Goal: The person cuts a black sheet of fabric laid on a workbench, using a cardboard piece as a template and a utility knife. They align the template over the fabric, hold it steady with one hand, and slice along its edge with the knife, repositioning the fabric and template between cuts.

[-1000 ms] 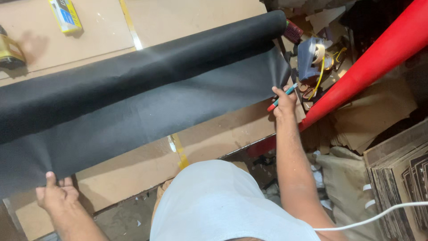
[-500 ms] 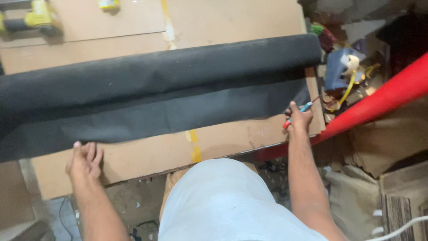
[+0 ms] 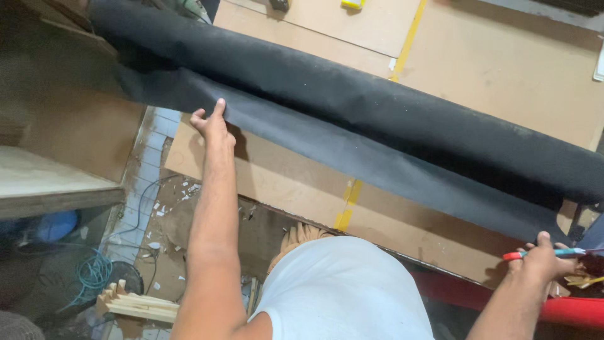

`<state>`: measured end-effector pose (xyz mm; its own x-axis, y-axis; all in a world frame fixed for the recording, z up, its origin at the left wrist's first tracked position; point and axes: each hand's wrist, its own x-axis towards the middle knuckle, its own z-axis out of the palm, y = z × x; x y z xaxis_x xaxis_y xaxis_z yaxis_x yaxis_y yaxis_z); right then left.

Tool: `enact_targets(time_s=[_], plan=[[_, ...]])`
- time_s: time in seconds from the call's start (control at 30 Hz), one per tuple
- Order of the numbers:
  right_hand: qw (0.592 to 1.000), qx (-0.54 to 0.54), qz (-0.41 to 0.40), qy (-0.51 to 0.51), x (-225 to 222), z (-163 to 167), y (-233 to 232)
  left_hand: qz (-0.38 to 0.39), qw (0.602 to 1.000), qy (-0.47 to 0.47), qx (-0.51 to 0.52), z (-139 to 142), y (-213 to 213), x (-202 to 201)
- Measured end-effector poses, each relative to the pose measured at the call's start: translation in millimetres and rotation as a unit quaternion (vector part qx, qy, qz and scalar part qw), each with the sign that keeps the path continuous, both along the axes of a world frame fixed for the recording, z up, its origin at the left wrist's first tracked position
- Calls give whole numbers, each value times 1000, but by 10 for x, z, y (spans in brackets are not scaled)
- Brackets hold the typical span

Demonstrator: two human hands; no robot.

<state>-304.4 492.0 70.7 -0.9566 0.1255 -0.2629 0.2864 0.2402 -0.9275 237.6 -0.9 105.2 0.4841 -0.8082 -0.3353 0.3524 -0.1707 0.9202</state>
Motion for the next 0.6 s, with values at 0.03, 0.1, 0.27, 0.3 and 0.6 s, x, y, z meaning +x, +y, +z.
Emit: enact_targets(time_s=[0.03,0.1,0.27,0.3,0.6], plan=[[1000,9,1,14,-34,26,1,17,997,-79,-3,73,7,34],[998,27,7,49,-83,44,53,-39,984,-168,-35,205,55,109],[991,120,-24,57,0,64,449,-94,953,-278,-80,168,367,377],[993,107,-28,38,128,-11,490,-105,942,-313,-64,87,472,488],[966,248,6,71,743,-347,899,-151,948,-275,-56,-689,1080,945]])
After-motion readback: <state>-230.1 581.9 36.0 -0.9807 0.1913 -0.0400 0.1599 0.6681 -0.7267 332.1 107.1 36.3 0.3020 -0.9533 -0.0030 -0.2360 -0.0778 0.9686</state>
